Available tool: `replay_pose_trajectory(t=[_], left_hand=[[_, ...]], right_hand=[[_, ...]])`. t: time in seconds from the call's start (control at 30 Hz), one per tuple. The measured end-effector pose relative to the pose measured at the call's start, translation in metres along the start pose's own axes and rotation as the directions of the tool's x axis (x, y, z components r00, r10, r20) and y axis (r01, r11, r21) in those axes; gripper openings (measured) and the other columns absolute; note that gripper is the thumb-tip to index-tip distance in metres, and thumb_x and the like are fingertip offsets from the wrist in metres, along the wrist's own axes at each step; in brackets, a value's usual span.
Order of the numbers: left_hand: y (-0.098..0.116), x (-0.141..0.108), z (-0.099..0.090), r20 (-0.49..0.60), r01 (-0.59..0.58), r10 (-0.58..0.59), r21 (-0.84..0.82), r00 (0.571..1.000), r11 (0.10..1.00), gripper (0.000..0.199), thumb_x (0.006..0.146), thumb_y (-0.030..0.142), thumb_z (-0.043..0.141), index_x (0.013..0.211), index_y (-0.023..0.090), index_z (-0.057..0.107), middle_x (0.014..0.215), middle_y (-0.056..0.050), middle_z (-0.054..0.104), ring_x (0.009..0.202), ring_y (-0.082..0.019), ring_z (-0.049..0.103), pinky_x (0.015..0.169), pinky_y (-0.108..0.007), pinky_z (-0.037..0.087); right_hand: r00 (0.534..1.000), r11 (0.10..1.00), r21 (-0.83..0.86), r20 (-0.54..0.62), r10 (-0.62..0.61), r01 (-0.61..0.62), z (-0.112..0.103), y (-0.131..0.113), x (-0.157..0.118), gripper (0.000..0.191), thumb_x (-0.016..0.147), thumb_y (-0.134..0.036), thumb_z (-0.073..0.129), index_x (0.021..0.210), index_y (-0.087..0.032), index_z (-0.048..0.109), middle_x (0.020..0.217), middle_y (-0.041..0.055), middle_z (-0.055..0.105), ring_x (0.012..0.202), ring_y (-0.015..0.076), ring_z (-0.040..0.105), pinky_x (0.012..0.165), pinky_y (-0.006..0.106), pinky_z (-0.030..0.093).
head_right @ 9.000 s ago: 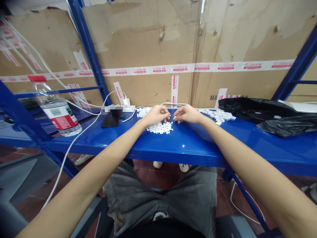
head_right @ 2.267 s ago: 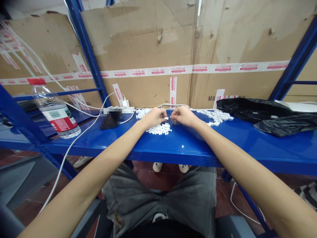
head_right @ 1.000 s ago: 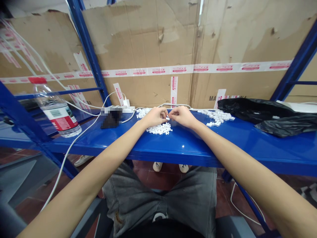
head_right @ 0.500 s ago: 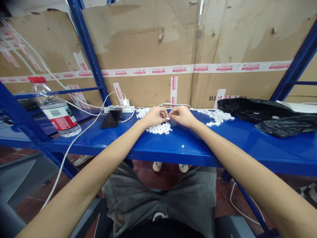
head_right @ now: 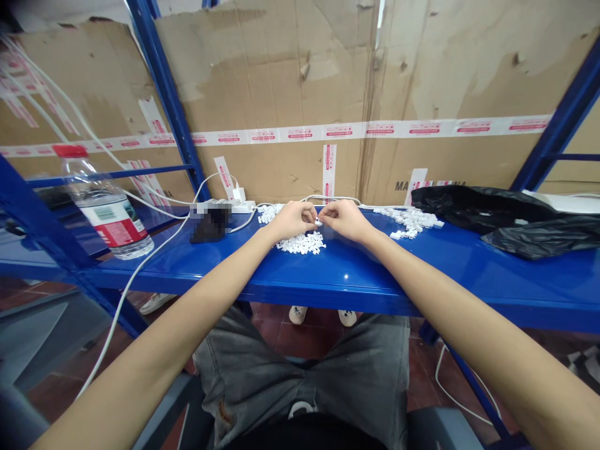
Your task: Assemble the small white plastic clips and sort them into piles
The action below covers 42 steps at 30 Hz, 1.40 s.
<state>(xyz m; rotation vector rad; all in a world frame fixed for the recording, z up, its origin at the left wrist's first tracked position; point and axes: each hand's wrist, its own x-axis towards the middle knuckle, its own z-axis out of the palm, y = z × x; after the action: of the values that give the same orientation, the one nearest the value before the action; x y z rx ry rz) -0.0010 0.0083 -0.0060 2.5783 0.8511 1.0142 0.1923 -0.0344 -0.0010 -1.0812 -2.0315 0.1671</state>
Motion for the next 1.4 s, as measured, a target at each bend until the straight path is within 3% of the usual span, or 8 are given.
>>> replay_pose_trajectory(t=[1.4], left_hand=[[0.0021, -0.0018, -0.0019, 0.020, 0.010, -0.010, -0.028, 1.000, 1.000, 0.012, 0.072, 0.014, 0.074, 0.080, 0.017, 0.065, 0.073, -0.004, 0.073, 0.067, -0.017, 0.066, 0.065, -0.030, 0.050]], right_hand=[[0.998, 0.999, -0.006, 0.045, -0.032, 0.032, 0.0007, 0.0034, -0.0001, 0.015, 0.079, -0.028, 0.064, 0.078, -0.017, 0.073, 0.078, 0.0063, 0.075, 0.069, 0.0189, 0.067, 0.066, 0.031, 0.052]])
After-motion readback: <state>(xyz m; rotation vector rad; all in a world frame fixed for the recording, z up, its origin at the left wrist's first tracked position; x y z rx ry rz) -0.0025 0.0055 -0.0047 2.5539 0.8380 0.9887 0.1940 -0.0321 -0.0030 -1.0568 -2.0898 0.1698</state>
